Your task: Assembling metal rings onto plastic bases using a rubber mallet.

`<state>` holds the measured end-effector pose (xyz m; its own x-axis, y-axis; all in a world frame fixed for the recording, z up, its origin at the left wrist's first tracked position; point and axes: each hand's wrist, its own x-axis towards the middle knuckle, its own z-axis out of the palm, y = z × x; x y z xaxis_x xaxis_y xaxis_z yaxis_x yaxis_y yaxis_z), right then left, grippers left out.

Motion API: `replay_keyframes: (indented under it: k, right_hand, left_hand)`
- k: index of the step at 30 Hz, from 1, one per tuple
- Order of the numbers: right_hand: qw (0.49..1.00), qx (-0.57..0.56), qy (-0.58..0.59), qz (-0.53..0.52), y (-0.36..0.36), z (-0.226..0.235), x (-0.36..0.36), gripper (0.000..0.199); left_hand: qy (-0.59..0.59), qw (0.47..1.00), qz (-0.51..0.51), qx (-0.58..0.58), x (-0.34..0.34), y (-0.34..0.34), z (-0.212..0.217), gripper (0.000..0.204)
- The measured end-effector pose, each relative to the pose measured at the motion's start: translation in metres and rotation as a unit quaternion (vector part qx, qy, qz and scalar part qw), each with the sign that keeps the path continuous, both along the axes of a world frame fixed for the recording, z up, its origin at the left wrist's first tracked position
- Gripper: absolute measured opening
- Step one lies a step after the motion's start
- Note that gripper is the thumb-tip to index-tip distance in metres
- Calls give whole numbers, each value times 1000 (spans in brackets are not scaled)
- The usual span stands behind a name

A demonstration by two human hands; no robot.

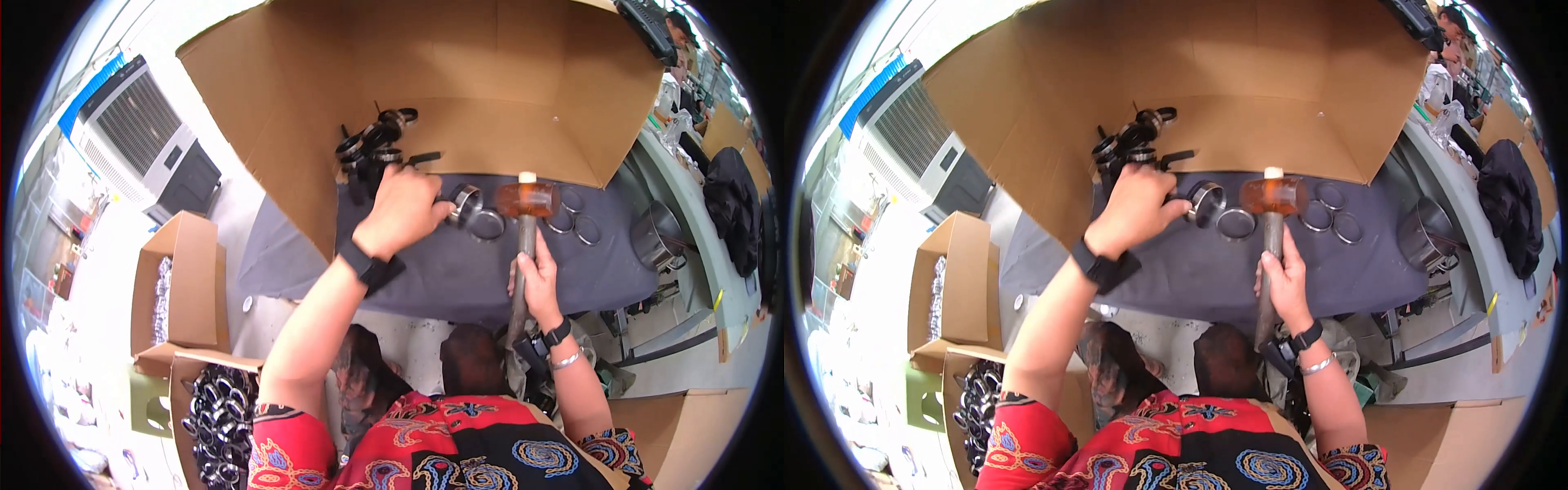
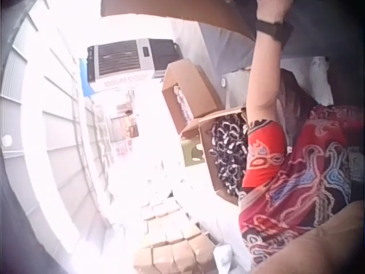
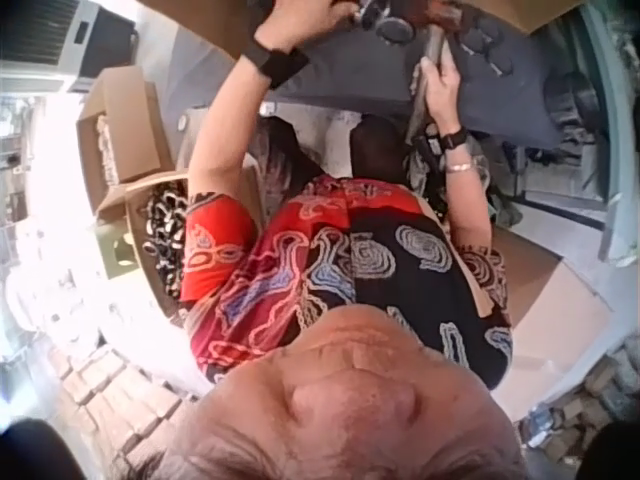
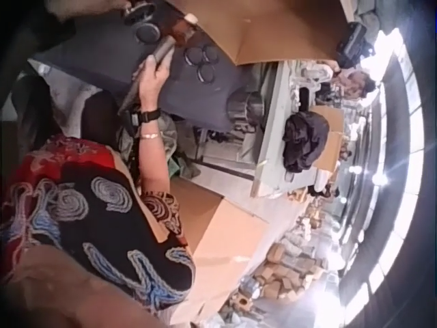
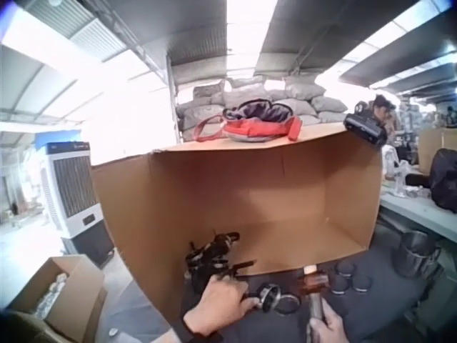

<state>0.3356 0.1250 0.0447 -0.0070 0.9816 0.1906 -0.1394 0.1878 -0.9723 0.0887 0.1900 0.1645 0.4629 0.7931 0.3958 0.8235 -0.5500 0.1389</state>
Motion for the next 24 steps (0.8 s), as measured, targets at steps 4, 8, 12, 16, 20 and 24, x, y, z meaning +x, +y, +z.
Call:
replay_keyframes:
  k: [4,8,12,16,20,24]
  right_hand:
    - [1000,1,-16,11,1,-1,-2,61]
    - [998,-3,-51,20,1,3,-6,60]
    - [988,-18,-132,78,-13,22,-18,62]
    - [963,35,-222,146,-42,77,-58,61]
    - [936,187,-271,126,-48,128,-86,60]
    - [905,273,-314,92,-45,128,-97,60]
  left_hand:
    - [-409,874,82,-249,-38,-84,-72,34]
    - [-650,683,111,-314,-57,-147,-142,23]
    - [-711,655,95,-239,-45,-166,-184,14]
    - [-692,684,80,-217,-37,-153,-204,21]
    - [-647,718,75,-246,-40,-148,-203,30]
    - [-650,712,75,-255,-39,-150,-200,31]
